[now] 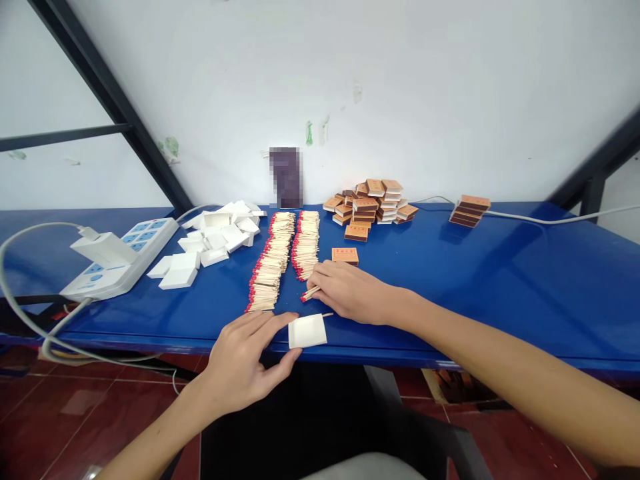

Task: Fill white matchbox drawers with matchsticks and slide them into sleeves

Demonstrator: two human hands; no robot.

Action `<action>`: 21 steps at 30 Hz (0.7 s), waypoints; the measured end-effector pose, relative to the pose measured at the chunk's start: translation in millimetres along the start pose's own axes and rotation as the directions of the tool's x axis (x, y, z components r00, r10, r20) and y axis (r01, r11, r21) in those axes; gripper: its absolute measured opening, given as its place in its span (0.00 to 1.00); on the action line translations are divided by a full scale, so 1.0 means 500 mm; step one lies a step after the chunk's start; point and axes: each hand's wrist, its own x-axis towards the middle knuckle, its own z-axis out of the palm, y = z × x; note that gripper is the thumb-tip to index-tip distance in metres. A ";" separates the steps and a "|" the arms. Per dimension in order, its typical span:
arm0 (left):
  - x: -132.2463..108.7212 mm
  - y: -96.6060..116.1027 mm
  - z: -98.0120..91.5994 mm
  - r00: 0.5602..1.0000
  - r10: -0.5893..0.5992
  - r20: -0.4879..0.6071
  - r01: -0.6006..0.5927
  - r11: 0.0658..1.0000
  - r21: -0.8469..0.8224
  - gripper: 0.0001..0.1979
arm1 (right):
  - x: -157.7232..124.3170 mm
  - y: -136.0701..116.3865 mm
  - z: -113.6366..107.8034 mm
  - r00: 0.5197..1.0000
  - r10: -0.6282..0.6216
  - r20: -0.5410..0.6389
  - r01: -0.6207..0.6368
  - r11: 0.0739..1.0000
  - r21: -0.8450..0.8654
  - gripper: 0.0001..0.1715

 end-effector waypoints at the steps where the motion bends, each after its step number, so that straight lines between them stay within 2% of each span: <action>1: 0.000 0.000 -0.001 1.000 -0.005 0.005 0.005 1.000 -0.005 0.17 | 0.000 0.000 0.000 1.000 0.006 0.003 -0.006 1.000 0.001 0.13; 10: 0.002 0.001 -0.005 0.999 -0.032 0.026 0.033 0.999 -0.028 0.17 | 0.000 0.003 -0.007 0.998 0.059 0.035 -0.061 0.997 0.043 0.11; 16: 0.004 0.003 -0.006 0.999 -0.034 0.022 0.035 0.999 -0.026 0.16 | -0.002 0.001 -0.019 0.996 0.088 0.019 -0.090 0.983 0.162 0.11; 21: 0.008 0.008 -0.006 0.996 -0.081 0.028 0.082 0.996 -0.028 0.15 | -0.007 -0.023 -0.029 0.998 0.066 0.020 -0.069 0.963 0.259 0.10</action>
